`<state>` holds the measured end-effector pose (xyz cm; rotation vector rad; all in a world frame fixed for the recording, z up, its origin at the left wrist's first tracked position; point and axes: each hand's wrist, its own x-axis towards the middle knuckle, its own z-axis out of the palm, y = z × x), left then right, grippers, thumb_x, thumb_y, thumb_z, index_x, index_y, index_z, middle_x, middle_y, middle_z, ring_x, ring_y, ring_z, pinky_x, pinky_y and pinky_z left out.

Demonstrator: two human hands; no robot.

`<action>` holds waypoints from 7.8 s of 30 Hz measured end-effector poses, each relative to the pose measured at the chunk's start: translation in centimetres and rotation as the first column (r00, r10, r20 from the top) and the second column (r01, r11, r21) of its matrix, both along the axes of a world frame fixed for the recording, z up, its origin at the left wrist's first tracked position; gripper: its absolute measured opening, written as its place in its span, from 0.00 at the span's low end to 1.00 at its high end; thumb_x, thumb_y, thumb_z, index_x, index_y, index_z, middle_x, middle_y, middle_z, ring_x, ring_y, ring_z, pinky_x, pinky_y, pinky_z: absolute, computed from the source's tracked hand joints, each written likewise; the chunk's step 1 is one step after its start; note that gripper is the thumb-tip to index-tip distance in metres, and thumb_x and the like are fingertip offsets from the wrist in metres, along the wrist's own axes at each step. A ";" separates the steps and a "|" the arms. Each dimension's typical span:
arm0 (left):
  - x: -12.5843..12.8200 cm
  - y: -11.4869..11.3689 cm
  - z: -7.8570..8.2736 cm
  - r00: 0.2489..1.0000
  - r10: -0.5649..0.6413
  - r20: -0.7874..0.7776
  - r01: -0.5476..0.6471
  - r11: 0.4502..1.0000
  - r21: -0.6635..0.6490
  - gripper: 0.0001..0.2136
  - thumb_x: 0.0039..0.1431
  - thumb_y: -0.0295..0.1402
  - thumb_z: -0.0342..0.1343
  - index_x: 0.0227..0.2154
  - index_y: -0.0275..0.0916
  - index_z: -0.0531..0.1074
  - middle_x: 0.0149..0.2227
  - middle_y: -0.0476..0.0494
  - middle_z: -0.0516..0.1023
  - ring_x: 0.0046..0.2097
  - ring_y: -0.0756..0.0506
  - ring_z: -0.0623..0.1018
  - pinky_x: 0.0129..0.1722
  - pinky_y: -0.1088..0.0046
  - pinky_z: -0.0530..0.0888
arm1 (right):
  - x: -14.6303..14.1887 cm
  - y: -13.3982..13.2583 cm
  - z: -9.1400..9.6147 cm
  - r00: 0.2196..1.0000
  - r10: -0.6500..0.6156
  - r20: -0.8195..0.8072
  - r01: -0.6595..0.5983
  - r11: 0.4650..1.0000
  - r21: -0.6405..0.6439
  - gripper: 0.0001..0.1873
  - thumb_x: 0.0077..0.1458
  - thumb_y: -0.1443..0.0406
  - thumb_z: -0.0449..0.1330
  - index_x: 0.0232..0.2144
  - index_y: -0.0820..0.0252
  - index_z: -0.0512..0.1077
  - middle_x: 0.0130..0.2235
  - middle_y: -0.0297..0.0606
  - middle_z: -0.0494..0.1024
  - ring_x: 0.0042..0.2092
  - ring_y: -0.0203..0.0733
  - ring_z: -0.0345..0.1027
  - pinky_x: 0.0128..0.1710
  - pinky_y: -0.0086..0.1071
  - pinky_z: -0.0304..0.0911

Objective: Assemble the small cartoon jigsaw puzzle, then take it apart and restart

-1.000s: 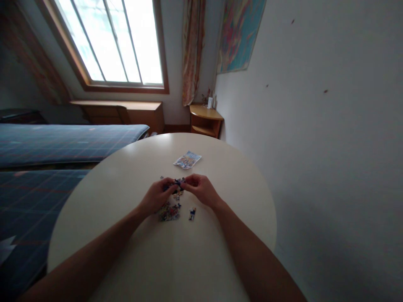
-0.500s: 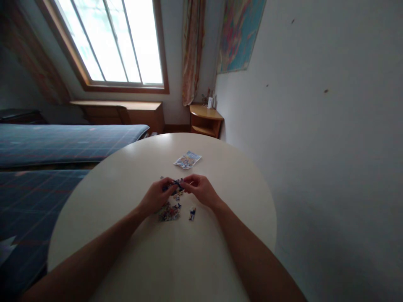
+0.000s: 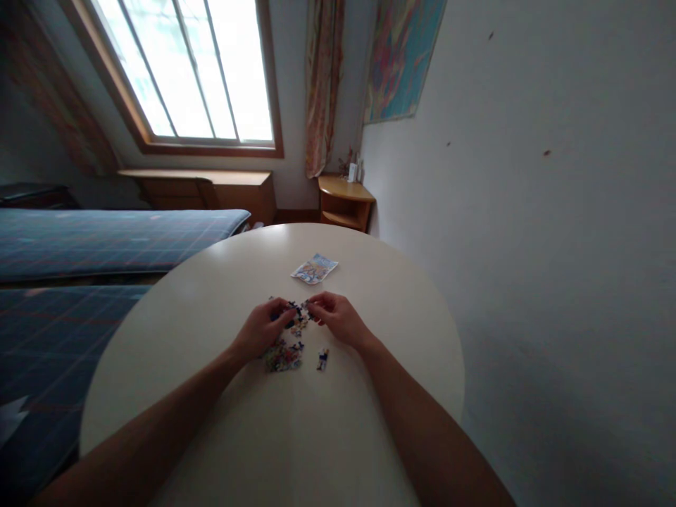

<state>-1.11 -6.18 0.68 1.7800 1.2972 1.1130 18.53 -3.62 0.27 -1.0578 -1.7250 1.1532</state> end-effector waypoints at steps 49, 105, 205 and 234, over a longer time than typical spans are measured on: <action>-0.7 0.6 -0.7 0.996 0.062 -0.069 -0.059 0.997 0.045 0.08 0.57 0.35 0.57 0.37 0.42 0.80 0.37 0.45 0.83 0.38 0.44 0.81 0.44 0.68 0.75 | 2.1 0.6 0.2 0.838 -0.330 0.434 0.212 0.931 0.297 0.09 0.58 0.64 0.59 0.38 0.58 0.78 0.36 0.41 0.82 0.36 0.42 0.74 0.39 0.34 0.65; -0.1 0.3 -0.8 0.950 0.077 0.303 -0.027 0.986 -0.167 0.17 0.50 0.46 0.63 0.31 0.36 0.74 0.29 0.40 0.82 0.29 0.46 0.81 0.28 0.74 0.75 | -1.9 -1.9 0.2 0.950 -0.274 0.148 0.209 0.913 0.350 0.10 0.57 0.60 0.60 0.37 0.59 0.76 0.35 0.38 0.82 0.37 0.40 0.75 0.41 0.33 0.67; 0.5 -0.2 -0.2 0.975 0.065 -0.213 -0.027 0.984 0.176 0.09 0.62 0.35 0.54 0.32 0.40 0.79 0.34 0.45 0.82 0.39 0.45 0.78 0.44 0.68 0.71 | 0.0 -1.4 1.3 0.895 -0.185 0.406 -0.122 0.774 0.622 0.21 0.50 0.66 0.70 0.48 0.53 0.73 0.41 0.37 0.81 0.44 0.43 0.72 0.47 0.38 0.62; -0.9 0.0 -1.0 0.895 0.003 -0.446 0.129 0.956 0.264 0.07 0.58 0.35 0.60 0.38 0.44 0.79 0.44 0.45 0.79 0.51 0.41 0.72 0.56 0.60 0.68 | 3.8 -2.8 4.1 0.655 0.311 0.689 -0.412 0.911 -0.021 0.20 0.42 0.53 0.73 0.39 0.48 0.80 0.50 0.38 0.72 0.56 0.51 0.59 0.60 0.45 0.51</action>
